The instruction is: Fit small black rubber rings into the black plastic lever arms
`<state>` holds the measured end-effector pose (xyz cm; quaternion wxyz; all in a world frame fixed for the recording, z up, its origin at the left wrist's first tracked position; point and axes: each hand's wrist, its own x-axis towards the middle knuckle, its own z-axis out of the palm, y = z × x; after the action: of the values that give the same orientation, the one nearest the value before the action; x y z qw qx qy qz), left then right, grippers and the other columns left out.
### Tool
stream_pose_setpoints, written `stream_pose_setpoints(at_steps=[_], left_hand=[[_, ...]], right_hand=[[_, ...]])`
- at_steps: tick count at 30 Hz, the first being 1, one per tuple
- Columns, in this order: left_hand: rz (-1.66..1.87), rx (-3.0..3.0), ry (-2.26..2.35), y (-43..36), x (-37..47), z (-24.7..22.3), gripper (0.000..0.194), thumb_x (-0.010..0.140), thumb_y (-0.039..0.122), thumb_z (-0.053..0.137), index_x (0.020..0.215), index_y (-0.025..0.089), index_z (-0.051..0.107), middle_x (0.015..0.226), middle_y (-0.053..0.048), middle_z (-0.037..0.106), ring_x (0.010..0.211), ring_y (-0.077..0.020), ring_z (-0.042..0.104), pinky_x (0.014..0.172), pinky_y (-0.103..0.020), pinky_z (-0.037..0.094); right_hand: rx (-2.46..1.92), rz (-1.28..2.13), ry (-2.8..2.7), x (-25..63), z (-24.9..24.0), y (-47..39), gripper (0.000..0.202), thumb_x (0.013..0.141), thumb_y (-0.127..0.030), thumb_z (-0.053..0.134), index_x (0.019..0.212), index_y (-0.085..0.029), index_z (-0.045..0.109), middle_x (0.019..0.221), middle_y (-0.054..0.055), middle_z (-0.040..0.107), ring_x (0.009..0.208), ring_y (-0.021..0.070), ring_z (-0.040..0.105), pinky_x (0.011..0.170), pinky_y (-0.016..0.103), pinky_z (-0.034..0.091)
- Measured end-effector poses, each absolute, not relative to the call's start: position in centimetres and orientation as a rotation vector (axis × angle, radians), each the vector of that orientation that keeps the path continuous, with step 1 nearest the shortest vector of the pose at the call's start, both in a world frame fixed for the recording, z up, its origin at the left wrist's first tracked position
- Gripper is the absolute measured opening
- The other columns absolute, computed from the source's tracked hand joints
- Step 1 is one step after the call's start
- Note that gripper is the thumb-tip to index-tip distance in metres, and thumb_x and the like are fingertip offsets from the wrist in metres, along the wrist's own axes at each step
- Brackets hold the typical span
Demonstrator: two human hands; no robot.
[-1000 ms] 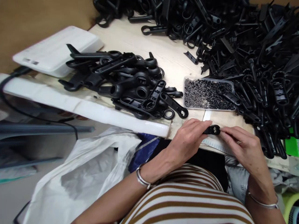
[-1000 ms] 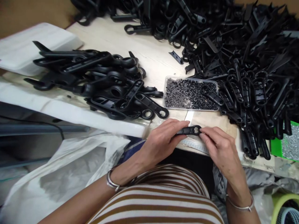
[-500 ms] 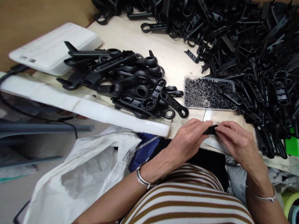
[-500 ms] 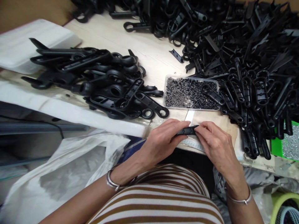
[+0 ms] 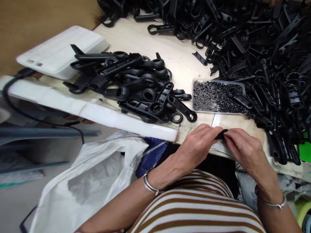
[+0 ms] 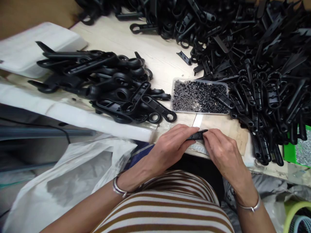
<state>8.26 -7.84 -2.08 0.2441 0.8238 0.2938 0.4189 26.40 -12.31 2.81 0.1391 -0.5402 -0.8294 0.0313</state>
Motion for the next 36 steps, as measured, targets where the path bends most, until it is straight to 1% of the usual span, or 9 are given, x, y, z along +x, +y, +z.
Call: stream_pose_setpoints(at_steps=[6, 10, 13, 17, 20, 24, 26, 32, 36], left_hand=[[1.175, 2.242, 0.822, -7.9, 8.5, -2.4, 0.02, 0.094, 0.014, 0.054, 0.114, 0.015, 0.052, 0.09, -0.004, 0.068, 0.084, -0.015, 0.064, 0.077, -0.028, 0.055], [1.168, 2.252, 0.836, -7.9, 8.5, -2.4, 0.023, 0.091, 0.012, 0.058, 0.113, 0.013, 0.053, 0.09, -0.005, 0.069, 0.085, -0.0153, 0.064, 0.077, -0.026, 0.055], [1.169, 2.252, 0.851, -7.9, 8.5, -2.3, 0.023, 0.09, 0.013, 0.06, 0.113, 0.013, 0.053, 0.089, -0.005, 0.069, 0.084, -0.0155, 0.064, 0.076, -0.026, 0.055], [1.157, 2.252, 0.863, -7.9, 8.4, -2.3, 0.025, 0.089, 0.012, 0.061, 0.112, 0.013, 0.053, 0.089, -0.005, 0.069, 0.083, -0.0151, 0.063, 0.075, -0.025, 0.055], [1.159, 2.259, 0.85, -7.8, 8.3, -2.2, 0.025, 0.089, 0.011, 0.061, 0.113, 0.013, 0.053, 0.091, -0.005, 0.069, 0.084, -0.0149, 0.064, 0.077, -0.026, 0.055], [1.145, 2.274, 0.85, -7.8, 8.2, -2.3, 0.027, 0.089, 0.011, 0.062, 0.114, 0.012, 0.053, 0.09, -0.005, 0.069, 0.085, -0.0154, 0.064, 0.077, -0.026, 0.055], [1.138, 2.279, 0.852, -7.8, 8.2, -2.3, 0.028, 0.088, 0.011, 0.063, 0.115, 0.012, 0.053, 0.09, -0.005, 0.069, 0.085, -0.0157, 0.064, 0.077, -0.027, 0.055], [1.109, 2.277, 0.867, -7.7, 8.3, -2.4, 0.029, 0.088, 0.011, 0.063, 0.115, 0.013, 0.053, 0.091, -0.005, 0.069, 0.086, -0.0159, 0.064, 0.078, -0.028, 0.056], [1.112, 2.263, 0.876, -7.6, 8.2, -2.4, 0.029, 0.087, 0.012, 0.064, 0.114, 0.014, 0.054, 0.092, -0.005, 0.07, 0.085, -0.0154, 0.065, 0.077, -0.027, 0.056]], right_hand=[[-1.572, 0.108, -2.357, 26.4, 2.4, -12.1, 0.012, 0.094, -0.014, 0.05, 0.101, -0.015, 0.06, 0.089, 0.007, 0.067, 0.078, 0.0173, 0.067, 0.072, 0.03, 0.055], [-1.581, 0.201, -2.266, 26.8, 2.1, -12.0, 0.013, 0.094, -0.016, 0.051, 0.1, -0.015, 0.063, 0.089, 0.008, 0.069, 0.078, 0.0175, 0.067, 0.073, 0.031, 0.056], [-1.616, 0.366, -2.074, 27.2, 1.7, -12.3, 0.012, 0.093, -0.019, 0.055, 0.098, -0.018, 0.066, 0.09, 0.006, 0.071, 0.076, 0.0161, 0.069, 0.073, 0.03, 0.058], [-1.646, 0.597, -1.756, 27.7, 1.1, -13.3, 0.015, 0.092, -0.019, 0.057, 0.102, -0.019, 0.068, 0.098, 0.006, 0.071, 0.066, 0.012, 0.069, 0.064, 0.025, 0.061], [-1.647, 0.53, -1.703, 27.8, 1.0, -13.8, 0.017, 0.091, -0.018, 0.057, 0.104, -0.02, 0.069, 0.105, 0.007, 0.07, 0.069, 0.0131, 0.07, 0.065, 0.027, 0.063], [-1.577, 0.33, -1.926, 27.9, 1.4, -13.3, 0.017, 0.089, -0.015, 0.06, 0.103, -0.021, 0.068, 0.102, 0.007, 0.071, 0.089, 0.0182, 0.07, 0.083, 0.033, 0.06], [-1.514, 0.279, -2.046, 27.9, 1.7, -12.7, 0.019, 0.09, -0.014, 0.058, 0.106, -0.021, 0.067, 0.102, 0.007, 0.071, 0.094, 0.0184, 0.068, 0.088, 0.033, 0.057], [-1.516, 0.127, -2.386, 27.8, 2.5, -11.4, 0.019, 0.094, -0.016, 0.051, 0.103, -0.02, 0.067, 0.101, 0.009, 0.069, 0.085, 0.0177, 0.068, 0.077, 0.029, 0.055], [-1.471, 0.089, -2.476, 28.2, 2.5, -11.1, 0.018, 0.094, -0.017, 0.05, 0.102, -0.02, 0.065, 0.102, 0.009, 0.067, 0.089, 0.0189, 0.066, 0.078, 0.03, 0.054]])
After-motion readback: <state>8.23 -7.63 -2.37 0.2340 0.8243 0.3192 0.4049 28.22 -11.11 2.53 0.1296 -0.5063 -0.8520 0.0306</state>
